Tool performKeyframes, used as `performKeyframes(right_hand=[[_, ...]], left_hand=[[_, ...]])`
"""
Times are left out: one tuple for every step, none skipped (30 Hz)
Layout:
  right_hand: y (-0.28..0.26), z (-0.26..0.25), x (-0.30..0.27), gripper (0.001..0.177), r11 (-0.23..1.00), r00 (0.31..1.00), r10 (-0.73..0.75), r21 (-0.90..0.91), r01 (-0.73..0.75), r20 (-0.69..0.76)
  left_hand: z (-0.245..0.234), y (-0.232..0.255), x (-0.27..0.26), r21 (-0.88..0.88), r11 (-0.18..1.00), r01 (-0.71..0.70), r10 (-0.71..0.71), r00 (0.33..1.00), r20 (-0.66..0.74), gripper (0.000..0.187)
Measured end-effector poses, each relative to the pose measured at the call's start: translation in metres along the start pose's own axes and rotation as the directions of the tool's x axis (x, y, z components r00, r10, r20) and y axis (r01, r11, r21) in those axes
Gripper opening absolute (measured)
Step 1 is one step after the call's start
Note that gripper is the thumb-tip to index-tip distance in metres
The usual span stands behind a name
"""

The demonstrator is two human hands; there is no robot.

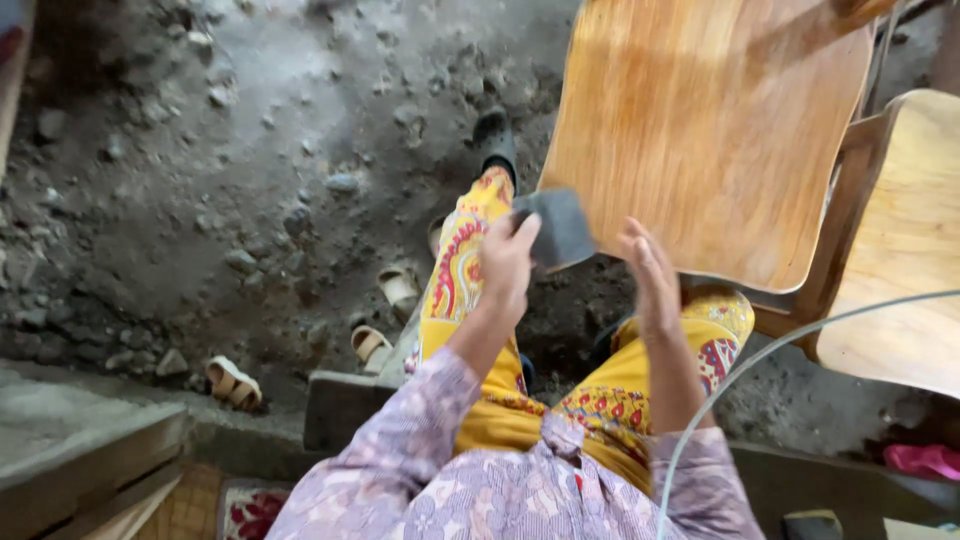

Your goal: The person sands the surface of a wooden chair seat using a sanding block. They hold the chair steady with one hand while moving the sanding block back and forth across the wood with the other hand.

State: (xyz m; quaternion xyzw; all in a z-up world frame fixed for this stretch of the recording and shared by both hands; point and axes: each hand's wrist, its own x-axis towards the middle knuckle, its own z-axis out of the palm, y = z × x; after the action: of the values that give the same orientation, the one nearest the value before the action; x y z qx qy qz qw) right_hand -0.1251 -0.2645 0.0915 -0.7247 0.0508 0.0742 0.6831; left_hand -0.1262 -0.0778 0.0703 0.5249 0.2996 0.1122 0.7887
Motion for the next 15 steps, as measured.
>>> performKeyframes(right_hand=[[-0.019,0.018,-0.011,0.065,0.961,0.988,0.126,0.236,-0.143,0.086],[-0.007,0.030,-0.007,0.065,0.962,0.989,0.125,0.235,-0.142,0.085],[0.004,0.041,-0.004,0.057,0.918,0.985,0.172,0.364,-0.160,-0.001],[0.015,0.051,-0.001,0.049,0.859,0.969,0.230,0.487,-0.160,-0.086],[0.005,0.057,0.003,0.049,0.860,0.969,0.230,0.485,-0.157,-0.093],[-0.004,0.061,0.005,0.033,0.841,0.955,0.223,0.535,-0.086,-0.198],[-0.013,0.067,0.008,0.020,0.819,0.928,0.219,0.574,-0.008,-0.300],[-0.002,0.055,0.013,0.020,0.822,0.926,0.223,0.570,-0.011,-0.305],[0.008,0.045,0.018,0.021,0.883,0.906,0.217,0.468,-0.023,-0.365],[0.018,0.035,0.025,0.021,0.931,0.886,0.200,0.362,-0.039,-0.418],[0.015,0.024,0.029,0.021,0.932,0.887,0.200,0.359,-0.042,-0.417],[0.011,0.014,0.034,0.023,0.980,0.890,-0.078,0.130,0.151,-0.450],[0.007,0.004,0.038,0.029,0.935,0.838,-0.351,-0.103,0.340,-0.417],[0.005,-0.008,0.041,0.029,0.934,0.841,-0.353,-0.102,0.342,-0.410],[0.002,-0.020,0.045,0.030,0.861,0.814,-0.478,-0.362,0.358,-0.331]], left_hand=[[0.009,-0.009,0.003,-0.083,0.983,0.164,-0.164,0.986,-0.001,0.023],[0.016,-0.019,0.005,-0.084,0.983,0.164,-0.165,0.986,0.001,0.023],[0.024,-0.029,0.008,-0.068,0.978,0.199,-0.198,0.980,0.010,0.018],[0.033,-0.039,0.008,-0.050,0.970,0.236,-0.235,0.972,0.024,0.014],[0.037,-0.052,0.013,-0.049,0.969,0.241,-0.239,0.970,0.030,0.014],[0.041,-0.066,0.015,-0.051,0.961,0.273,-0.270,0.961,0.064,0.014],[0.044,-0.081,0.016,-0.051,0.951,0.305,-0.299,0.949,0.098,0.015],[0.047,-0.087,0.016,-0.051,0.948,0.313,-0.307,0.946,0.099,0.015],[0.050,-0.091,0.015,0.011,0.957,0.289,-0.288,0.950,0.121,0.017],[0.053,-0.095,0.017,0.070,0.964,0.256,-0.264,0.954,0.142,0.020],[0.056,-0.071,0.017,0.068,0.964,0.259,-0.266,0.954,0.141,0.020],[0.059,-0.046,0.018,0.365,0.931,0.013,-0.054,0.993,0.102,0.025],[0.062,-0.020,0.018,0.628,0.750,-0.207,0.162,0.978,0.129,0.030],[0.066,-0.021,0.030,0.627,0.752,-0.204,0.164,0.979,0.122,0.030],[0.069,-0.022,0.043,0.703,0.659,-0.266,0.242,0.961,0.137,0.034]])
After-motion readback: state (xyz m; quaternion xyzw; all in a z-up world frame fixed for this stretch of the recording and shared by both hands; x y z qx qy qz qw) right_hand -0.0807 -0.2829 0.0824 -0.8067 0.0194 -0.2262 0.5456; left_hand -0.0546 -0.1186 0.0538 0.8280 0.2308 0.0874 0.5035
